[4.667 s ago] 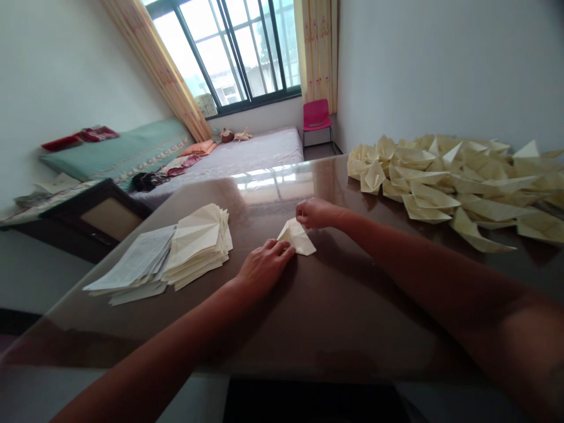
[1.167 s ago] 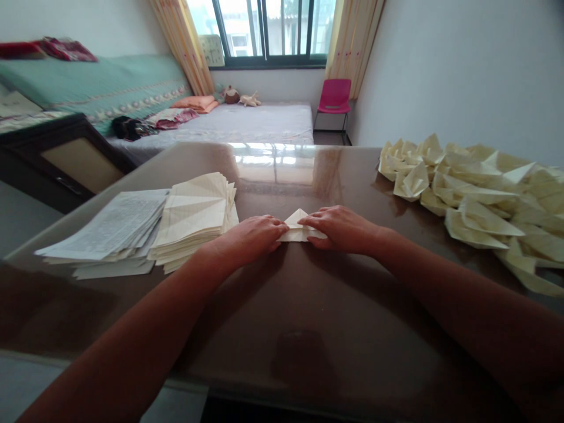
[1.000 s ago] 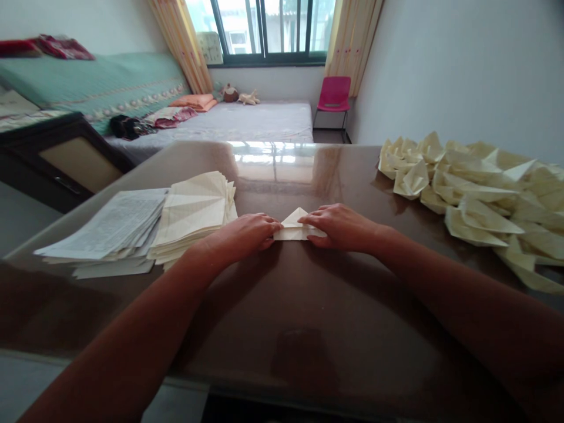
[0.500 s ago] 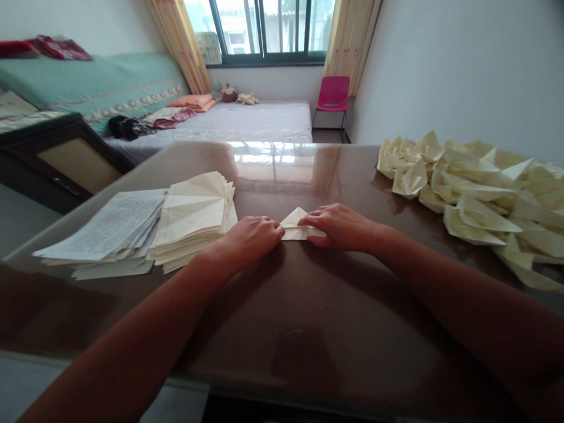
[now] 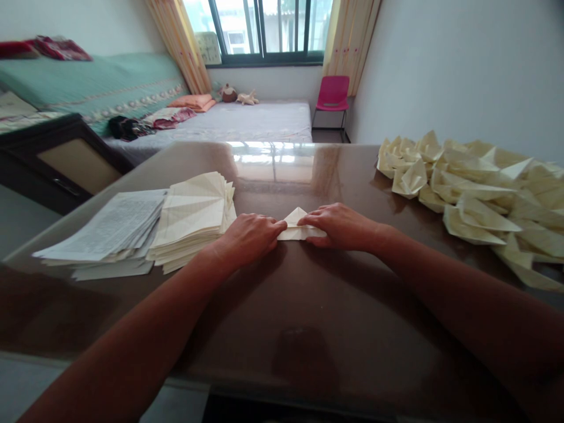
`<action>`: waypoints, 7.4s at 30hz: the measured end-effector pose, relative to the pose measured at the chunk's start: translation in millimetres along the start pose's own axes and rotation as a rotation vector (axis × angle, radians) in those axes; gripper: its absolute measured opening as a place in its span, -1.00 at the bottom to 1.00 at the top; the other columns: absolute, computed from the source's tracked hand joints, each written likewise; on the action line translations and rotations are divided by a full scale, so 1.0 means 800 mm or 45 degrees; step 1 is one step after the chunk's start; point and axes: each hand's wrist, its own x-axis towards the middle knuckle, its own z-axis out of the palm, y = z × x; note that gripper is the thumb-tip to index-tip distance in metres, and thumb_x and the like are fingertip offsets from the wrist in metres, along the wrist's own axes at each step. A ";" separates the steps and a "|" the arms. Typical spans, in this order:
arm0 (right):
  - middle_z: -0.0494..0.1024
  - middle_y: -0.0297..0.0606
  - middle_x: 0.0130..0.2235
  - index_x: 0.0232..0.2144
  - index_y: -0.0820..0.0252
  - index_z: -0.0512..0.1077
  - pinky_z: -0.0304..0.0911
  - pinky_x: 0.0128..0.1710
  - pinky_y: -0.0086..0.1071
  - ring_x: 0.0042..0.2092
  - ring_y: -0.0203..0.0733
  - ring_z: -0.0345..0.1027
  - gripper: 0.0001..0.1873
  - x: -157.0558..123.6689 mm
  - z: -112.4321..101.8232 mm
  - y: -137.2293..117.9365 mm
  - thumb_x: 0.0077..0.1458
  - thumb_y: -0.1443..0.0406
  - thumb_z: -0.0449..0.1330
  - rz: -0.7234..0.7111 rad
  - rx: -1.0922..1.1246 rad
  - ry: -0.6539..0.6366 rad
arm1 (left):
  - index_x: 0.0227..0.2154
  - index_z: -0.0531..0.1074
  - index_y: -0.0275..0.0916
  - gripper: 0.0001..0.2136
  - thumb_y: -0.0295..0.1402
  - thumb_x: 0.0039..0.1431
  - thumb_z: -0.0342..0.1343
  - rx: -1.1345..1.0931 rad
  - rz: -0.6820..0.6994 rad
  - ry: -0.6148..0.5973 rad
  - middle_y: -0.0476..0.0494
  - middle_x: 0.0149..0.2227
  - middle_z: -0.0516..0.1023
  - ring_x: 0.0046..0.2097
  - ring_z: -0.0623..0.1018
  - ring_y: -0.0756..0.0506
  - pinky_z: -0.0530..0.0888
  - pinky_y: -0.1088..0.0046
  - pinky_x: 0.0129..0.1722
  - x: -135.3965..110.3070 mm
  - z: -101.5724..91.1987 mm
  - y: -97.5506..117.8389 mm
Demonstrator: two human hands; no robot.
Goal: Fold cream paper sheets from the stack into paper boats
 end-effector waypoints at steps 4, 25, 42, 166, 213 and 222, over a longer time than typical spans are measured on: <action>0.59 -0.19 -0.16 0.01 0.11 0.43 0.15 -0.23 -0.36 -0.20 -0.10 0.46 -0.60 0.001 0.002 0.001 0.12 0.17 0.13 0.003 -0.001 -0.012 | -0.29 0.45 -0.21 -0.85 -0.34 0.22 -0.02 -0.005 0.036 -0.029 -0.12 -0.29 0.59 -0.30 0.58 -0.15 0.37 0.42 -0.44 -0.002 0.001 0.001; 0.60 -0.15 -0.20 -0.23 0.17 0.53 0.14 -0.22 -0.38 -0.17 -0.13 0.45 -0.72 0.003 -0.005 -0.009 0.21 0.25 0.03 0.033 -0.028 -0.050 | -0.29 0.44 -0.17 -0.83 -0.38 0.18 -0.05 0.064 -0.014 0.085 -0.08 -0.38 0.57 -0.42 0.57 -0.11 0.29 0.46 -0.52 0.002 0.009 0.003; 0.63 -0.30 -0.25 -0.21 -0.04 0.56 0.17 -0.25 -0.38 -0.19 -0.10 0.48 -0.74 0.006 0.005 0.007 0.12 0.07 0.17 0.247 0.105 0.000 | -0.28 0.43 -0.16 -0.75 -0.20 0.29 -0.11 0.040 -0.050 0.104 -0.06 -0.33 0.56 -0.38 0.56 -0.10 0.23 0.46 -0.52 0.003 0.013 -0.001; 0.47 0.01 -0.10 -0.18 0.27 0.49 0.12 -0.32 -0.27 -0.17 -0.06 0.35 -0.71 -0.016 -0.004 -0.056 0.19 0.44 -0.01 0.192 -0.334 -0.262 | -0.15 0.47 -0.47 -0.74 -0.59 0.21 -0.08 0.149 -0.096 -0.116 -0.37 -0.21 0.47 -0.22 0.51 -0.22 0.40 0.35 -0.43 -0.004 0.007 0.056; 0.39 -0.38 -0.46 -0.30 0.25 0.39 0.15 -0.46 -0.48 -0.43 -0.34 0.23 -0.73 0.008 0.010 0.033 -0.06 0.21 0.25 0.410 1.063 0.325 | -0.13 0.39 -0.17 -0.80 -0.33 0.32 -0.11 -0.328 -0.157 0.454 -0.14 -0.14 0.47 -0.09 0.46 -0.13 0.46 0.38 -0.19 0.015 0.038 0.039; 0.50 -0.21 -0.25 -0.23 0.20 0.38 0.22 -0.15 -0.35 -0.21 -0.22 0.34 -0.78 0.000 -0.028 -0.027 0.25 0.22 0.00 -0.014 0.662 0.605 | -0.16 0.37 -0.29 -0.72 -0.22 0.32 -0.14 -1.184 -0.178 0.680 -0.14 -0.25 0.50 -0.21 0.48 -0.04 0.44 0.45 -0.16 0.013 0.019 0.042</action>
